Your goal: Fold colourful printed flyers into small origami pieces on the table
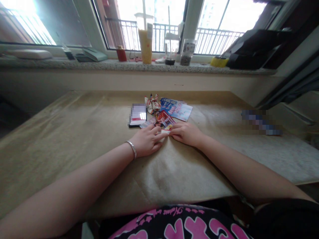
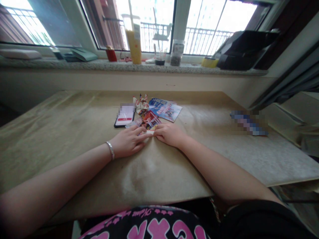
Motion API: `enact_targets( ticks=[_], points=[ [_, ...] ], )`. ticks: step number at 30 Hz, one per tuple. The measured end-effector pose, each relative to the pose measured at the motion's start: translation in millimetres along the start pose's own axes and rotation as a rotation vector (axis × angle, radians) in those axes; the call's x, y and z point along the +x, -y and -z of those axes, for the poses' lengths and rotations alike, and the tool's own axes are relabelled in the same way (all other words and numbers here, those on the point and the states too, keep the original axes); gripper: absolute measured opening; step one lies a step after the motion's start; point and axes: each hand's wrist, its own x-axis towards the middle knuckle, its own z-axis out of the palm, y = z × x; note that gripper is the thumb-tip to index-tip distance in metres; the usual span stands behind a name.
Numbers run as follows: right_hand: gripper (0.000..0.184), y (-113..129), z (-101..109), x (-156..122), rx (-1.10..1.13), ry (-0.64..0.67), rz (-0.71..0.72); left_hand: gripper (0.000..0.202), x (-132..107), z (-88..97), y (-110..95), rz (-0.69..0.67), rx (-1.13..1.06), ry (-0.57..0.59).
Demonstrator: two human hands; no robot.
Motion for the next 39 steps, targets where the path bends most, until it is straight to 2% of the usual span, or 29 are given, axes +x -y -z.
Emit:
enact_targets(
  ticks=[5, 15, 22, 31, 39],
  points=[
    [0.022, 3, 3, 1, -0.028, 0.012, -0.012, 0.035, 1, 0.5, -2, 0.031, 0.005, 0.034],
    [0.021, 2, 1, 1, -0.023, 0.016, -0.003, 0.035, 0, -3.0, 1, 0.051, -0.048, -0.007],
    [0.020, 0, 2, 0, -0.041, 0.000, 0.005, 0.031, -1, 2.3, 1, 0.060, -0.035, 0.002],
    [0.020, -1, 2, 0, -0.016, 0.006, 0.009, 0.028, -6, 8.1, 9, 0.003, -0.073, 0.018],
    [0.021, -2, 1, -2, 0.001, 0.005, 0.002, 0.026, -8, 7.6, 22, -0.068, -0.243, 0.006]
  ],
)
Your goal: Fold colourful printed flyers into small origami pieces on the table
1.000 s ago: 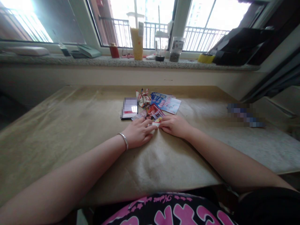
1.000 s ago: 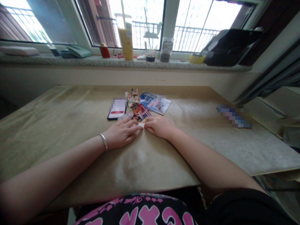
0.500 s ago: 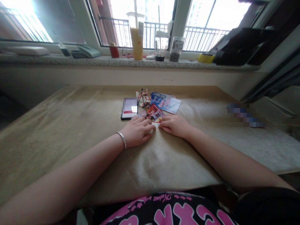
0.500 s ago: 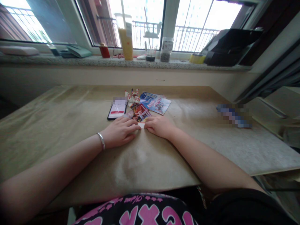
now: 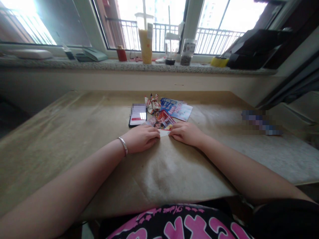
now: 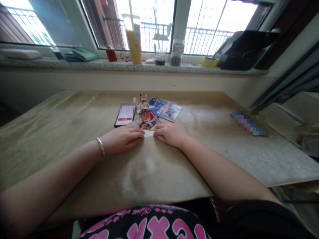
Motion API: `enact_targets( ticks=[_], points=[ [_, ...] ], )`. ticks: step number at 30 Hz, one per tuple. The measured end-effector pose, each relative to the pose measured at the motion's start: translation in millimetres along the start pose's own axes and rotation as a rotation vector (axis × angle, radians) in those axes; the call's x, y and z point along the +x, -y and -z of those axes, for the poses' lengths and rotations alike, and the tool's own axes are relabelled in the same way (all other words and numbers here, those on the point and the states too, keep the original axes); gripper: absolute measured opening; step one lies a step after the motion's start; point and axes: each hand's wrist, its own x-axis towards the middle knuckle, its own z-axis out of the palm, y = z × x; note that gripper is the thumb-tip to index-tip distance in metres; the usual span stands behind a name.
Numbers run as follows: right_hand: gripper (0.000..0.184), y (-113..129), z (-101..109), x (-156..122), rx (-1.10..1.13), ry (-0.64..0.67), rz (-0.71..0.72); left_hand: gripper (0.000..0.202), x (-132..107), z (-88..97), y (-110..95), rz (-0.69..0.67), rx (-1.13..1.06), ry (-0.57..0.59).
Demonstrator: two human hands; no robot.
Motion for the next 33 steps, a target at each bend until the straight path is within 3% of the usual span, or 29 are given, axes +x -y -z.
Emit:
enact_targets(
  ticks=[14, 22, 33],
  points=[
    [0.021, -3, 0, -2, 0.019, 0.010, 0.017, 0.032, -5, -1.0, 16, -0.068, -0.135, -0.002],
    [0.020, -7, 6, -4, 0.004, 0.031, 0.027, 0.030, -9, 1.4, 22, -0.015, -0.167, 0.050],
    [0.022, -18, 23, -13, 0.011, 0.135, -0.076, 0.032, -12, 6.7, 25, 0.009, -0.141, 0.073]
  ],
)
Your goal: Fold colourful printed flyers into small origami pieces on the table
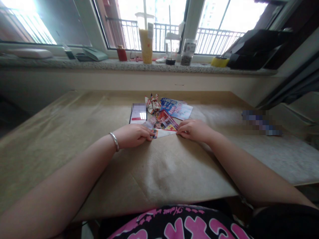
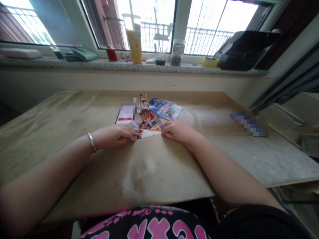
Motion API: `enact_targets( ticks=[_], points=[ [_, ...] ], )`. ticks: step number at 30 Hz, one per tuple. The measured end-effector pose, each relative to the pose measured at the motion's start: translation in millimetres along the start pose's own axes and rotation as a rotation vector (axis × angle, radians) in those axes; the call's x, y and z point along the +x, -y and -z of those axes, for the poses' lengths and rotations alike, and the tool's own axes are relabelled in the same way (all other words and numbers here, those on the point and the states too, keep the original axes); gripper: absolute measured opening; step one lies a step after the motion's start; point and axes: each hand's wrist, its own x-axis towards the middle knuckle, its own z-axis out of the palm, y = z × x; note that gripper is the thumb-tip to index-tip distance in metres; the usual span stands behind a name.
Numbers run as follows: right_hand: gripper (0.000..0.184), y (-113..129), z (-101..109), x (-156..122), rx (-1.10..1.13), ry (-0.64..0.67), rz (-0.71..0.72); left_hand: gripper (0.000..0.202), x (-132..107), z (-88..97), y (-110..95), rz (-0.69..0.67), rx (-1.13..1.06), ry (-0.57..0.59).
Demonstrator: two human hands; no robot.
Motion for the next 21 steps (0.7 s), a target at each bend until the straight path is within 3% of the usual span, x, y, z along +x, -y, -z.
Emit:
enact_targets(
  ticks=[21],
  points=[
    [0.021, -16, 15, -15, -0.043, 0.098, -0.151, 0.029, -4, 0.9, 4, 0.064, -0.072, 0.042]
  ],
)
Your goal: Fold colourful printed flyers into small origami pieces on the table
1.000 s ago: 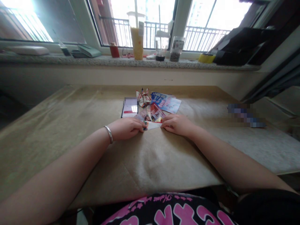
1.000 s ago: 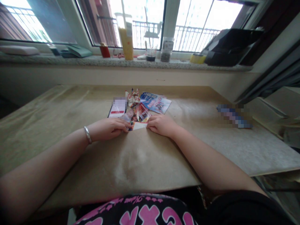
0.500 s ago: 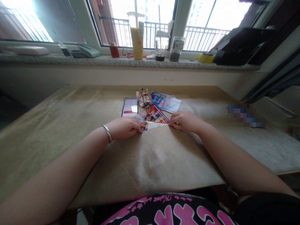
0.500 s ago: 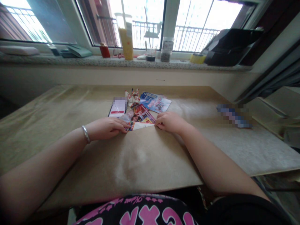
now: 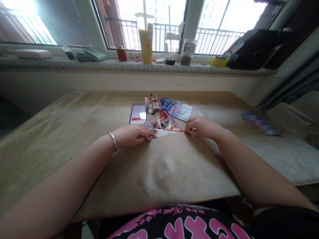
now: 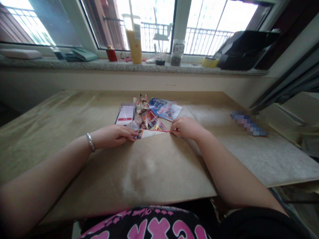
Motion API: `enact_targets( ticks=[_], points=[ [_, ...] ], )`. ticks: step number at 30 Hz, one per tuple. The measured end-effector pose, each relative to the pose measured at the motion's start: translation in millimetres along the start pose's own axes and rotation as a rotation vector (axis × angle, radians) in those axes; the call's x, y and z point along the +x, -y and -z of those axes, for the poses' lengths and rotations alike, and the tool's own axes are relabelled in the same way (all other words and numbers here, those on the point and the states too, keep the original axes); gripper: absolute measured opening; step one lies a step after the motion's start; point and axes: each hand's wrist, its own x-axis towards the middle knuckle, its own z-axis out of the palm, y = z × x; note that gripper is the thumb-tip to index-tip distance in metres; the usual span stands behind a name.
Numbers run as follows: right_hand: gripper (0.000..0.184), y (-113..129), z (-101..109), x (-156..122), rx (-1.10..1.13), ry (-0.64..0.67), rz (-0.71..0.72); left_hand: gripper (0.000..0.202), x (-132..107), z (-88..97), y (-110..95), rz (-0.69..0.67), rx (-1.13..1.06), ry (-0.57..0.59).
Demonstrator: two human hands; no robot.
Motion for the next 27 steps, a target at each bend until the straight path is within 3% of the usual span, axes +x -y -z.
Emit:
enact_targets(
  ticks=[6, 9, 14, 19, 27],
  points=[
    [0.018, 10, 1, 1, -0.083, -0.012, -0.080, 0.025, 1, -3.4, -7, 0.058, 0.064, -0.063],
    [0.018, 12, -3, 3, -0.121, -0.046, -0.145, 0.027, 4, -9.4, -12, -0.002, 0.131, -0.136],
    [0.020, 15, -11, 6, -0.031, -0.215, -0.298, 0.031, 8, -19.2, -16, -0.101, 0.277, -0.207],
    [0.026, 20, -16, 8, 0.126, -0.288, -0.221, 0.030, 9, -20.6, -14, -0.060, 0.320, -0.242],
    [0.032, 22, -24, 13, 0.243, -0.424, -0.029, 0.030, 12, -21.8, -17, -0.179, 0.131, -0.231]
  ],
)
